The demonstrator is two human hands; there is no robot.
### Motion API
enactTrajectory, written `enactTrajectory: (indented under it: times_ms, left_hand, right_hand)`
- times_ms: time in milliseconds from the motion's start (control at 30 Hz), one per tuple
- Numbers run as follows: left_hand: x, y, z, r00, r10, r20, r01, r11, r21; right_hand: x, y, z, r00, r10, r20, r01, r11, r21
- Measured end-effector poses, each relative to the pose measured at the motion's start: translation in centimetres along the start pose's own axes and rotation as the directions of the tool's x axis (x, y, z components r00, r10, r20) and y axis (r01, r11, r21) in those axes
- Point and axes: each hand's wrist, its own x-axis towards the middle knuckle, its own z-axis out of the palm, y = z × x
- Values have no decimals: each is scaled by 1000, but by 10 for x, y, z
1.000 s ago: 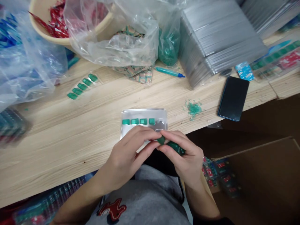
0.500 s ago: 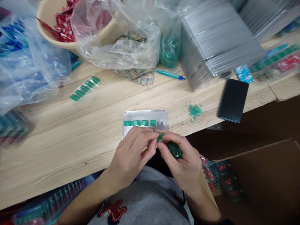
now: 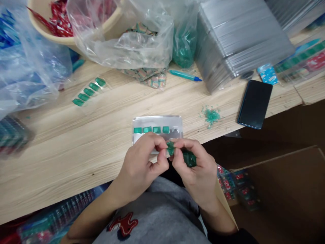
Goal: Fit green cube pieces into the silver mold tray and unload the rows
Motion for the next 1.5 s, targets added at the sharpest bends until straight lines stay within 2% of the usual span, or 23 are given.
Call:
enactTrajectory:
  times_ms: [167,267,367,433,533,633,767,900,1000,1167,1333,1400,1433,1500]
  left_hand:
    - [-3,-4,-5,993,-116,30,120,968,-220]
    - [-6,-7,-8,988,-140,58,151,949,-278]
    - [-6,-6,-11,988,-118,96,137,967,-217]
    - [-5,-2,-11,994,-65,86,74,991,-111]
    - [-3,4,-7,1000,12,24,-13,999,47]
    - [-3,8,-2,998,18,-61,-11,994,106]
    - [-6,7,-1,991,-84,-100,87,996,23]
    - [-8,8,-4,963,-267,-40,255,948,-189]
    - [-6,11,-5,954,-298,1,288,921,-262]
    - [-3,13,-8,976,-202,79,217,933,-289]
    - [-3,8,-13,973,-188,135,222,923,-314]
    - [-3,4,-13,988,-137,65,148,963,-224]
    - [-3,3,-13,997,-74,11,74,989,-129]
    - [-2,-1,-11,990,129,-62,-121,986,114]
  right_hand:
    - [-2,0,1,1000,11,-16,-10,1000,27]
    - [-2,0,0,999,-30,-9,31,999,31]
    - [-2,-1,-1,990,-141,13,141,989,-51]
    - [-2,-1,1,976,-215,24,216,968,-126]
    - [-1,0,6,959,-285,5,279,937,-212]
    - [-1,2,8,949,-315,-13,302,921,-247]
    - [-2,4,6,965,-259,-32,245,942,-228]
    - [-4,5,0,990,-124,-69,117,989,-96]
    - [-5,3,-2,997,-68,-20,69,997,35]
    - [-5,-3,-2,997,6,-76,-1,999,55]
    - [-4,-7,-4,995,38,-96,-37,999,4]
    - [-1,-7,-5,995,39,-91,-37,999,21]
    - [0,-6,-6,997,43,-70,-40,998,43]
    - [3,-4,-7,997,78,4,-78,991,109]
